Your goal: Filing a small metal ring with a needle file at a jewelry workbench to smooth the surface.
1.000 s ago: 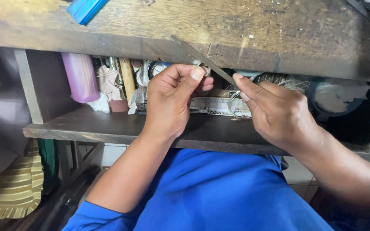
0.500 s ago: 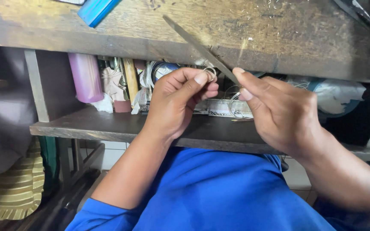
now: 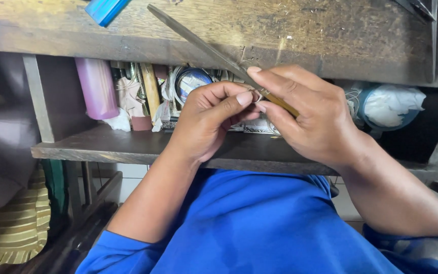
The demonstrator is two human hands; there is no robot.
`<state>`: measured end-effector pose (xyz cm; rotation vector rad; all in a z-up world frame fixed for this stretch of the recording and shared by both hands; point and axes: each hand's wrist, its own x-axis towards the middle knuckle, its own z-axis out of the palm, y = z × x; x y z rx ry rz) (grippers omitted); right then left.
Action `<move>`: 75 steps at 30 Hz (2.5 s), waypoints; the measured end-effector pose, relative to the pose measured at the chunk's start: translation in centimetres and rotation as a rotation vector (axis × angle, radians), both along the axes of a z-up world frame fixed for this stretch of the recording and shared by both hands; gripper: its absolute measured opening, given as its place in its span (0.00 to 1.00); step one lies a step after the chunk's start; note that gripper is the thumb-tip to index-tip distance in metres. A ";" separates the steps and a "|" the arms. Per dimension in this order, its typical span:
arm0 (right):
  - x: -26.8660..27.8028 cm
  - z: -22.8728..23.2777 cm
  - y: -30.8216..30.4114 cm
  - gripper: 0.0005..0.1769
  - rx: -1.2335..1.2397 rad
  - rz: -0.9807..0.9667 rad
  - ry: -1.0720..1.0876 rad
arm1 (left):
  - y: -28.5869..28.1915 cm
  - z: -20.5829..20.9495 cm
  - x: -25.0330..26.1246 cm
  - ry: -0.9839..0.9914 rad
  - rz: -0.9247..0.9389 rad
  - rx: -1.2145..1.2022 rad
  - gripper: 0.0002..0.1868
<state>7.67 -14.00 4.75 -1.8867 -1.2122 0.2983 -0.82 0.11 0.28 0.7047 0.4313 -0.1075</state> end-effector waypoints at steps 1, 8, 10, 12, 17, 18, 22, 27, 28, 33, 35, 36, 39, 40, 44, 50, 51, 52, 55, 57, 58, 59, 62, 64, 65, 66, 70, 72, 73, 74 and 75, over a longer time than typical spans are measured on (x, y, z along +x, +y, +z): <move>0.0 0.1 0.0 0.18 0.000 0.000 0.000 | 0.0 0.0 0.0 0.000 0.000 0.000 0.05; -0.1 0.2 -2.2 0.15 -0.125 -0.117 -0.086 | -0.5 -1.2 0.4 0.110 0.285 0.051 0.04; -0.4 -0.3 -3.4 0.14 -0.187 -0.136 -0.080 | -0.6 -1.3 0.6 0.115 0.309 0.072 0.05; -0.6 -1.0 -4.8 0.14 -0.142 -0.115 0.026 | -0.6 -1.1 0.6 0.110 0.301 0.108 0.06; -0.9 -2.3 -7.2 0.15 -0.190 -0.131 0.022 | -0.6 -1.1 0.6 0.098 0.279 0.145 0.06; -1.0 -2.6 -7.5 0.16 -0.211 -0.139 0.042 | -0.6 -1.0 0.6 0.095 0.272 0.162 0.06; -0.9 -2.9 -6.8 0.15 -0.219 -0.114 0.051 | -0.5 -1.0 0.7 0.091 0.283 0.157 0.06; -0.8 -2.9 -4.5 0.18 -0.233 -0.089 -0.176 | -0.5 -0.3 0.9 0.143 0.275 0.213 0.07; -0.8 -2.8 -3.9 0.18 -0.232 -0.093 -0.176 | -0.5 -0.3 0.9 0.142 0.272 0.214 0.07; -0.8 -2.6 -4.0 0.19 -0.222 -0.076 -0.088 | -0.7 -0.3 0.9 0.131 0.292 0.205 0.07; -1.4 -2.8 -5.5 0.18 -0.265 -0.101 -0.133 | -0.7 -0.6 0.9 0.123 0.296 0.192 0.07; -1.7 -3.0 -6.2 0.16 -0.307 -0.129 -0.179 | -0.7 -0.7 0.8 0.114 0.299 0.180 0.06; -1.8 -3.0 -5.6 0.16 -0.290 -0.133 -0.198 | -0.7 -0.9 0.8 0.125 0.286 0.188 0.06; -1.4 -3.2 -4.9 0.16 -0.292 -0.135 -0.196 | -0.7 -0.8 0.9 0.128 0.282 0.187 0.06; -0.8 -2.8 -3.1 0.18 -0.201 -0.108 -0.164 | -0.9 -0.5 0.9 0.130 0.313 0.178 0.06; -2.3 -3.0 -5.4 0.17 -0.245 -0.136 -0.128 | -0.7 -0.6 0.7 0.109 0.289 0.188 0.06; -2.6 -3.0 -5.9 0.16 -0.267 -0.165 -0.117 | -0.7 -0.6 0.8 0.102 0.284 0.186 0.07; -2.1 -3.1 -5.2 0.16 -0.268 -0.168 -0.117 | -0.6 -0.6 0.9 0.101 0.281 0.185 0.07; -1.1 -3.0 -3.4 0.17 -0.213 -0.125 -0.184 | -0.8 -0.6 0.8 0.133 0.298 0.183 0.06; -0.5 -2.5 -2.1 0.17 -0.188 -0.086 -0.131 | -0.8 -0.5 0.9 0.130 0.312 0.195 0.07; -0.8 -2.4 -2.5 0.17 -0.188 -0.088 -0.136 | -0.7 -0.4 0.9 0.125 0.310 0.195 0.07; -1.0 -2.4 -2.9 0.18 -0.195 -0.099 -0.117 | -0.6 -0.3 1.0 0.125 0.303 0.199 0.07; -2.0 -2.3 -4.5 0.17 -0.209 -0.112 -0.095 | -0.7 -0.5 0.9 0.111 0.291 0.188 0.06; -2.4 -2.5 -5.1 0.16 -0.208 -0.123 -0.101 | -0.6 -0.7 0.8 0.085 0.282 0.180 0.06; -2.3 -2.8 -5.2 0.16 -0.233 -0.135 -0.130 | -0.6 -0.8 0.8 0.096 0.286 0.176 0.06; -2.4 -3.0 -5.4 0.17 -0.261 -0.152 -0.160 | -0.7 -0.9 0.8 0.105 0.287 0.171 0.06; -0.8 -1.7 -2.5 0.19 -0.223 -0.123 -0.142 | -0.5 -0.5 0.8 0.133 0.291 0.175 0.06; -0.4 -0.2 -1.4 0.17 -0.206 -0.109 -0.049 | -0.4 -0.6 0.6 0.098 0.243 0.112 0.06; -0.2 0.1 -1.4 0.17 -0.204 -0.107 -0.056 | -0.2 -0.4 0.8 0.092 0.245 0.113 0.06; -0.3 0.3 -1.5 0.15 -0.171 -0.118 -0.084 | -0.2 -0.3 0.6 0.082 0.163 0.088 0.05; -0.3 0.5 -1.6 0.14 -0.138 -0.128 -0.111 | -0.1 -0.2 0.5 0.071 0.080 0.063 0.05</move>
